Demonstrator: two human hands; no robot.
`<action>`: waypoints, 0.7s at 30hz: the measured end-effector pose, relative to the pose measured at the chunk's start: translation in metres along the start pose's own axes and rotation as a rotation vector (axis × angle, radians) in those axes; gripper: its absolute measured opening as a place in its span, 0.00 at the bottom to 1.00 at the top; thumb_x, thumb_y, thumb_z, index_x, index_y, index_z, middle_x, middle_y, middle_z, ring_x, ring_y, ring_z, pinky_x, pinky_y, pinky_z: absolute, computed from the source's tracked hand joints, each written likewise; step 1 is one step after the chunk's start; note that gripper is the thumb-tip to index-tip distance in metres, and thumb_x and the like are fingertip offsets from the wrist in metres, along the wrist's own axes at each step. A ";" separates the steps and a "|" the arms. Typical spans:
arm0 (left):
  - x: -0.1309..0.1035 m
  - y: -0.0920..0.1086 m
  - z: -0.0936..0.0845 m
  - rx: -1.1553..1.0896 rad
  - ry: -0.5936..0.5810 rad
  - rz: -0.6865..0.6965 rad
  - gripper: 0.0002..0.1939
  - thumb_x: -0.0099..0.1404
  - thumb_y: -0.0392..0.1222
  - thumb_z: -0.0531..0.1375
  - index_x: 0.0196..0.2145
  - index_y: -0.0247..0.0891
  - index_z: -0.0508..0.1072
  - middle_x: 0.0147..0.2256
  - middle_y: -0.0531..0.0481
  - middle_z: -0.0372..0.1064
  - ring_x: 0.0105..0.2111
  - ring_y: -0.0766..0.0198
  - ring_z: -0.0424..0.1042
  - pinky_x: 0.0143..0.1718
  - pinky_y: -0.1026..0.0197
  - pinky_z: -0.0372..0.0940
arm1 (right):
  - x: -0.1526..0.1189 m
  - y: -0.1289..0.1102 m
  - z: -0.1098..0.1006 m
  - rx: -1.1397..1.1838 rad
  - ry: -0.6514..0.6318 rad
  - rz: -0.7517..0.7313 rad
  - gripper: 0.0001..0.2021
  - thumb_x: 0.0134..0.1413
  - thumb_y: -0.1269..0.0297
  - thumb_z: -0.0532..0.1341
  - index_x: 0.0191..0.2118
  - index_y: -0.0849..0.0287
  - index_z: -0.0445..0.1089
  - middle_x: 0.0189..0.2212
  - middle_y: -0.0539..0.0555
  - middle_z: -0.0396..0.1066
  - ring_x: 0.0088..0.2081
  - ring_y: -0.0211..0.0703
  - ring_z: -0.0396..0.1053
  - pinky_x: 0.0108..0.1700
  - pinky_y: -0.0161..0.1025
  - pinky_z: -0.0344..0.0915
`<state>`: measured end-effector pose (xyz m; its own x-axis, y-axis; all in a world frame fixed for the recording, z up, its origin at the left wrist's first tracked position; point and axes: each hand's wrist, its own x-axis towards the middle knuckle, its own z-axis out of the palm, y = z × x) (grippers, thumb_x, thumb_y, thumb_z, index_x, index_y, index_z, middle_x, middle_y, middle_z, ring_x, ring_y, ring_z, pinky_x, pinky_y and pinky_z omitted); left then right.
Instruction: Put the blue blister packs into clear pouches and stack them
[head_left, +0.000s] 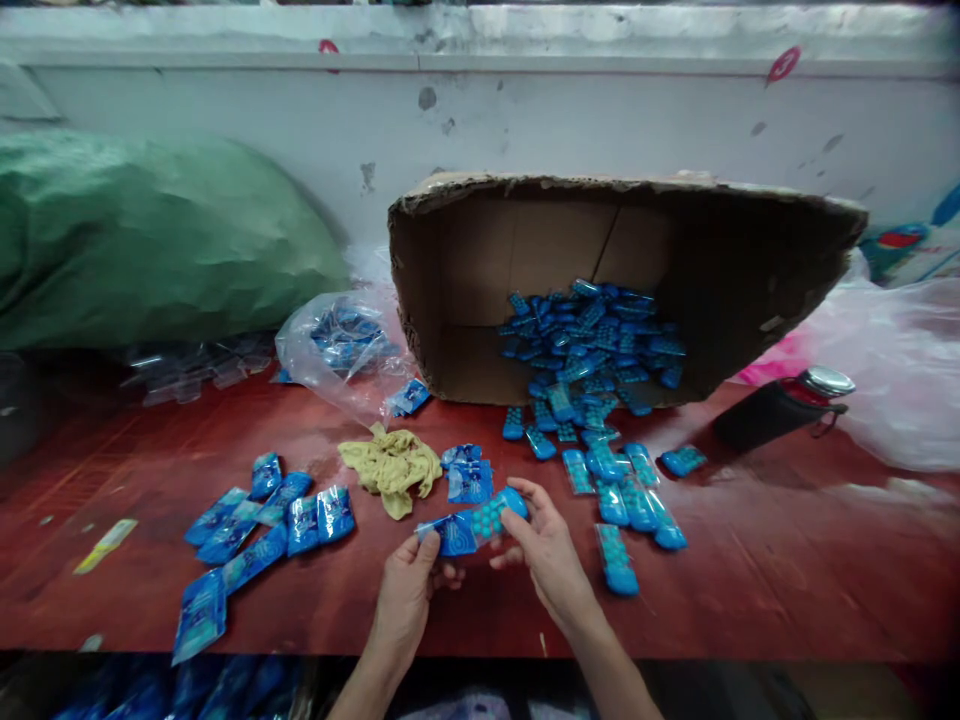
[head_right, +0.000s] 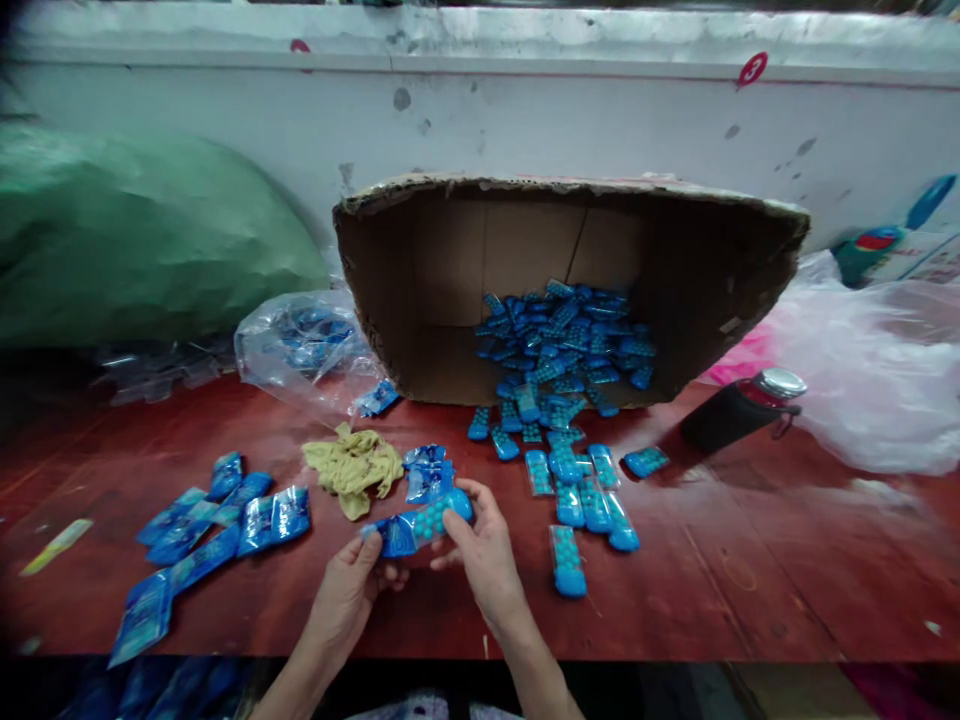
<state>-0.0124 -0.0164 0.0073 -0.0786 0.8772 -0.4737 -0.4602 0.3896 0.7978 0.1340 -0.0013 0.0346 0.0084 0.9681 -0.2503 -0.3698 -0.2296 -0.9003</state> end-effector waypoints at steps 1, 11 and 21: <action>0.000 0.001 0.000 0.000 0.003 0.003 0.18 0.42 0.51 0.65 0.21 0.33 0.67 0.12 0.54 0.64 0.15 0.66 0.66 0.17 0.66 0.61 | -0.001 0.000 0.000 0.012 -0.018 -0.008 0.18 0.47 0.64 0.59 0.45 0.55 0.57 0.32 0.48 0.64 0.27 0.35 0.66 0.20 0.32 0.70; 0.000 0.006 -0.005 -0.038 -0.042 -0.033 0.16 0.44 0.49 0.65 0.21 0.33 0.66 0.12 0.53 0.65 0.16 0.65 0.67 0.19 0.65 0.63 | -0.006 0.009 -0.007 0.038 -0.068 -0.054 0.17 0.45 0.66 0.60 0.43 0.55 0.57 0.32 0.48 0.64 0.29 0.35 0.64 0.19 0.31 0.70; 0.002 0.009 -0.007 -0.033 -0.064 0.013 0.14 0.45 0.47 0.65 0.20 0.33 0.67 0.11 0.53 0.64 0.16 0.64 0.67 0.19 0.64 0.63 | -0.008 0.009 -0.005 0.042 -0.012 -0.071 0.19 0.42 0.66 0.62 0.42 0.54 0.57 0.31 0.48 0.64 0.28 0.37 0.66 0.18 0.32 0.70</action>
<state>-0.0227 -0.0131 0.0107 -0.0282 0.8985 -0.4380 -0.4887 0.3699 0.7902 0.1351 -0.0112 0.0261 0.0253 0.9830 -0.1821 -0.4073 -0.1562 -0.8998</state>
